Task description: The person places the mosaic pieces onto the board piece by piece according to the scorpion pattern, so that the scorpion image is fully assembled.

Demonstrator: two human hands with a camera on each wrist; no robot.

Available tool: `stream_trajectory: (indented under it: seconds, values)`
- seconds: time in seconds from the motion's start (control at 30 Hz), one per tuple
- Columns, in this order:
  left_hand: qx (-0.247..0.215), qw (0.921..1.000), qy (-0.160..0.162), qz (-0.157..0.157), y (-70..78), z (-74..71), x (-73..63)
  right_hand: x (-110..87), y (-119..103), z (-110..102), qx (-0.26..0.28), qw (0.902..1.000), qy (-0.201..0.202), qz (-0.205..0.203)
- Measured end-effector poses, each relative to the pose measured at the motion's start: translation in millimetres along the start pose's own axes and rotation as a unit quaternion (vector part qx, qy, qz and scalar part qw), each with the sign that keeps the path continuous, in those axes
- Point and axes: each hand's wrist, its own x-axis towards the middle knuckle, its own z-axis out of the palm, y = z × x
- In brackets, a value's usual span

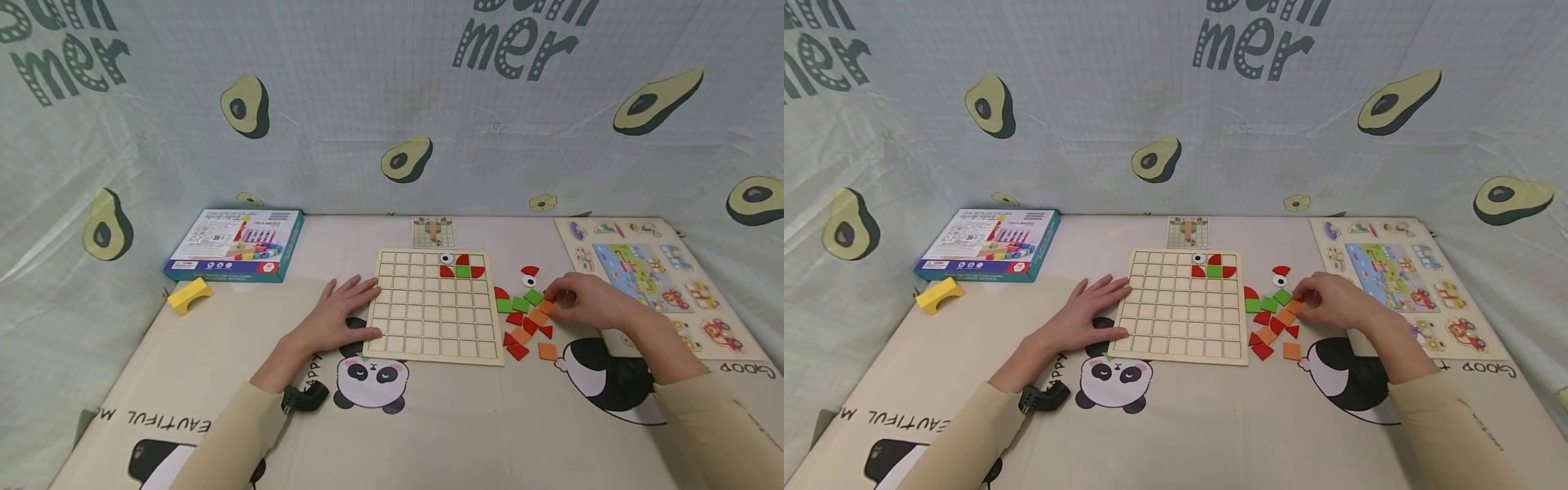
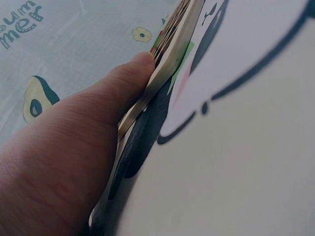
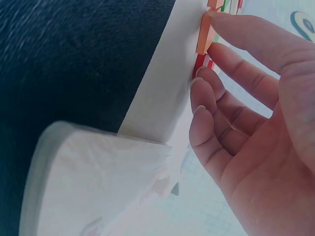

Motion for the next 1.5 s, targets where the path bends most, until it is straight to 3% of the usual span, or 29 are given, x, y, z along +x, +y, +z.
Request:
stream_trajectory:
  seconds: [0.97, 1.5]
  values:
    - [-0.001, 1.0000, 0.001, -0.003, 0.2, 3.2, -2.7, -1.1, -0.1, 3.4, -0.026, 0.9996, 0.001, 0.010]
    - [0.000, 1.0000, 0.004, 0.000, -1.6, 2.2, -0.5, -3.9, 4.1, 2.0, 0.043, 0.9990, 0.013, -0.004]
